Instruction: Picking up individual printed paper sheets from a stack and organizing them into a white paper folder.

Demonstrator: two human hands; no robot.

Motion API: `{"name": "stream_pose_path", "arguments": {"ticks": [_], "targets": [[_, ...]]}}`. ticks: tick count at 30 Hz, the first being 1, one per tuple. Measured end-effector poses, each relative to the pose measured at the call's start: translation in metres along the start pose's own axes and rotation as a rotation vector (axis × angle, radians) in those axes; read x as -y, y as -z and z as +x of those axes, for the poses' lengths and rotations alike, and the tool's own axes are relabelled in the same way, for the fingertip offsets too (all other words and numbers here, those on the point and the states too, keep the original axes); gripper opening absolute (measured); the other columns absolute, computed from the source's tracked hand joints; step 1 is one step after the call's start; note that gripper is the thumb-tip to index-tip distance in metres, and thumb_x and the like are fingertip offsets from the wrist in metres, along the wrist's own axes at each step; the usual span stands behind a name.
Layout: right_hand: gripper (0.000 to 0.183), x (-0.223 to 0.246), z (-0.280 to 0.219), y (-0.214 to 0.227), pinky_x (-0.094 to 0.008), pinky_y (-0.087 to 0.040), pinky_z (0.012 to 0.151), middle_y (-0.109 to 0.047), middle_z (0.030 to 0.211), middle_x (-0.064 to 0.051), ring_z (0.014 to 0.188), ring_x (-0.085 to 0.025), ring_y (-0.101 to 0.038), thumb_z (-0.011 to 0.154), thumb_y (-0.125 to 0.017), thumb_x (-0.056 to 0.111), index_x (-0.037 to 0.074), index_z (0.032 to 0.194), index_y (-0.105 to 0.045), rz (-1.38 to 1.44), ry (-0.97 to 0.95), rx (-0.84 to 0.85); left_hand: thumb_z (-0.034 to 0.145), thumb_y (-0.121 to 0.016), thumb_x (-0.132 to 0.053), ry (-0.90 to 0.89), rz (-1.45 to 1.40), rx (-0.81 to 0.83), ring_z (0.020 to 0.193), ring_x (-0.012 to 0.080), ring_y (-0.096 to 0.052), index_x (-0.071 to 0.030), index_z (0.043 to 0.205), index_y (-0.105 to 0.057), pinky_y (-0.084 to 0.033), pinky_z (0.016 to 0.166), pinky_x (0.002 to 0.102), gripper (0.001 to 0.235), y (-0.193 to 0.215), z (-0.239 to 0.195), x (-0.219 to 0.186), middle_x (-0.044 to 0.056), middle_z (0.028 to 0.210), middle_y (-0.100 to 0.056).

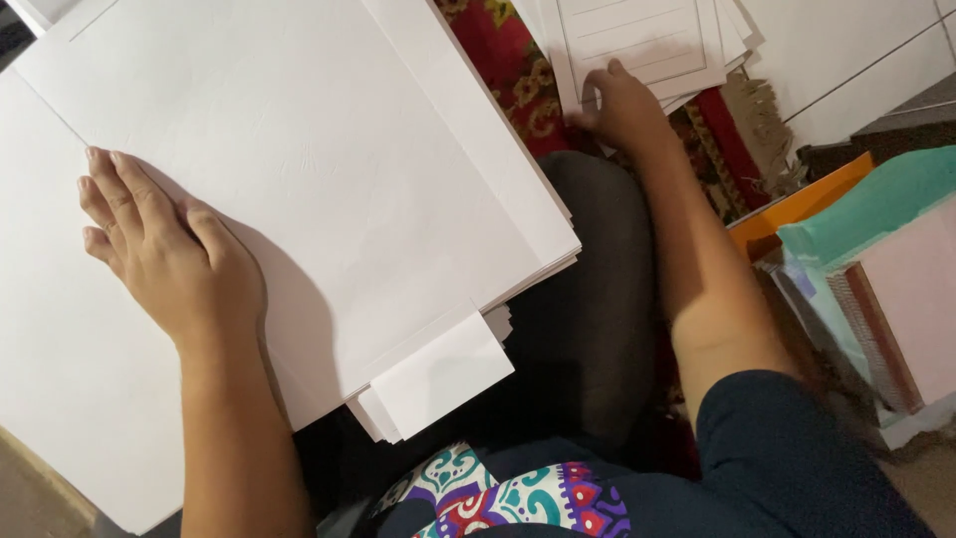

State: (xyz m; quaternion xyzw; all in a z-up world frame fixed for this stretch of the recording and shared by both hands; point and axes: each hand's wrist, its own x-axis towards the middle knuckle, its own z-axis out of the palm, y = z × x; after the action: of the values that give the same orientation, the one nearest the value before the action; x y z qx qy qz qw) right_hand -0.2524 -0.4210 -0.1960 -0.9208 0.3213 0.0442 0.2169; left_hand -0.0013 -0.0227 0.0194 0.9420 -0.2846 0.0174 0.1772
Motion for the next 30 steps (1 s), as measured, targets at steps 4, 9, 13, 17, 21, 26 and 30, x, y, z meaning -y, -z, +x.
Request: {"name": "stream_pose_path", "arguments": {"ticks": [4, 9, 13, 17, 21, 26, 30], "targets": [[0.059, 0.003, 0.024, -0.018, -0.049, -0.055, 0.070, -0.059, 0.106, -0.026, 0.078, -0.042, -0.064, 0.093, -0.076, 0.049, -0.006, 0.113, -0.064, -0.208, -0.061, -0.039, 0.097, -0.046, 0.012, -0.018, -0.011, -0.015, 0.150, 0.0406, -0.013, 0.020, 0.156, -0.035, -0.002, 0.118, 0.056, 0.060, 0.000, 0.000, 0.001, 0.033, 0.162, -0.028], [0.039, 0.010, 0.033, -0.022, -0.046, -0.056, 0.056, -0.060, 0.097, -0.032, 0.061, -0.041, -0.063, 0.083, -0.076, 0.021, -0.010, 0.101, -0.062, -0.187, -0.034, -0.105, 0.099, -0.047, 0.012, -0.009, -0.008, -0.009, 0.150, 0.0398, -0.012, 0.019, 0.157, -0.035, -0.002, 0.119, 0.056, 0.059, -0.001, -0.001, 0.002, 0.032, 0.163, -0.027], [0.046, 0.005, 0.044, -0.033, -0.044, -0.055, 0.055, -0.057, 0.098, -0.031, 0.058, -0.038, -0.061, 0.083, -0.078, 0.026, -0.011, 0.103, -0.059, -0.241, -0.056, -0.088, 0.099, -0.047, 0.011, -0.001, -0.010, -0.006, 0.150, 0.0390, -0.012, 0.018, 0.157, -0.033, -0.002, 0.119, 0.056, 0.060, 0.002, 0.000, -0.001, 0.031, 0.164, -0.027], [0.049, -0.003, 0.043, -0.035, -0.050, -0.057, 0.074, -0.042, 0.134, -0.055, 0.083, -0.053, -0.067, 0.084, -0.069, 0.017, -0.017, 0.117, -0.055, -0.193, -0.127, -0.028, 0.099, -0.049, 0.011, -0.007, 0.004, -0.017, 0.150, 0.0389, -0.014, 0.017, 0.157, -0.035, -0.003, 0.119, 0.056, 0.060, -0.001, 0.000, 0.002, 0.031, 0.163, -0.028], [0.038, -0.007, 0.040, -0.035, -0.050, -0.057, 0.068, -0.054, 0.117, -0.046, 0.075, -0.049, -0.066, 0.087, -0.067, 0.014, -0.016, 0.110, -0.058, -0.143, -0.082, -0.078, 0.100, -0.044, 0.009, 0.020, -0.029, 0.005, 0.150, 0.0392, -0.012, 0.017, 0.157, -0.034, -0.001, 0.119, 0.056, 0.059, 0.004, 0.001, -0.003, 0.032, 0.163, -0.027], [0.036, -0.012, 0.047, -0.038, -0.054, -0.053, 0.081, -0.056, 0.112, -0.038, 0.089, -0.052, -0.062, 0.093, -0.059, 0.016, -0.013, 0.114, -0.057, -0.043, -0.193, 0.015, 0.098, -0.044, 0.007, 0.013, -0.054, -0.003, 0.149, 0.0402, -0.011, 0.018, 0.155, -0.034, -0.002, 0.119, 0.059, 0.059, 0.003, 0.001, -0.001, 0.032, 0.162, -0.027], [0.036, -0.014, 0.039, -0.036, -0.054, -0.055, 0.070, -0.058, 0.103, -0.031, 0.078, -0.048, -0.064, 0.086, -0.068, 0.014, -0.007, 0.113, -0.055, -0.185, -0.154, -0.046, 0.100, -0.045, 0.004, 0.021, -0.054, -0.010, 0.149, 0.0400, -0.011, 0.016, 0.156, -0.034, -0.002, 0.119, 0.058, 0.059, 0.004, 0.001, -0.002, 0.031, 0.163, -0.027]]}}
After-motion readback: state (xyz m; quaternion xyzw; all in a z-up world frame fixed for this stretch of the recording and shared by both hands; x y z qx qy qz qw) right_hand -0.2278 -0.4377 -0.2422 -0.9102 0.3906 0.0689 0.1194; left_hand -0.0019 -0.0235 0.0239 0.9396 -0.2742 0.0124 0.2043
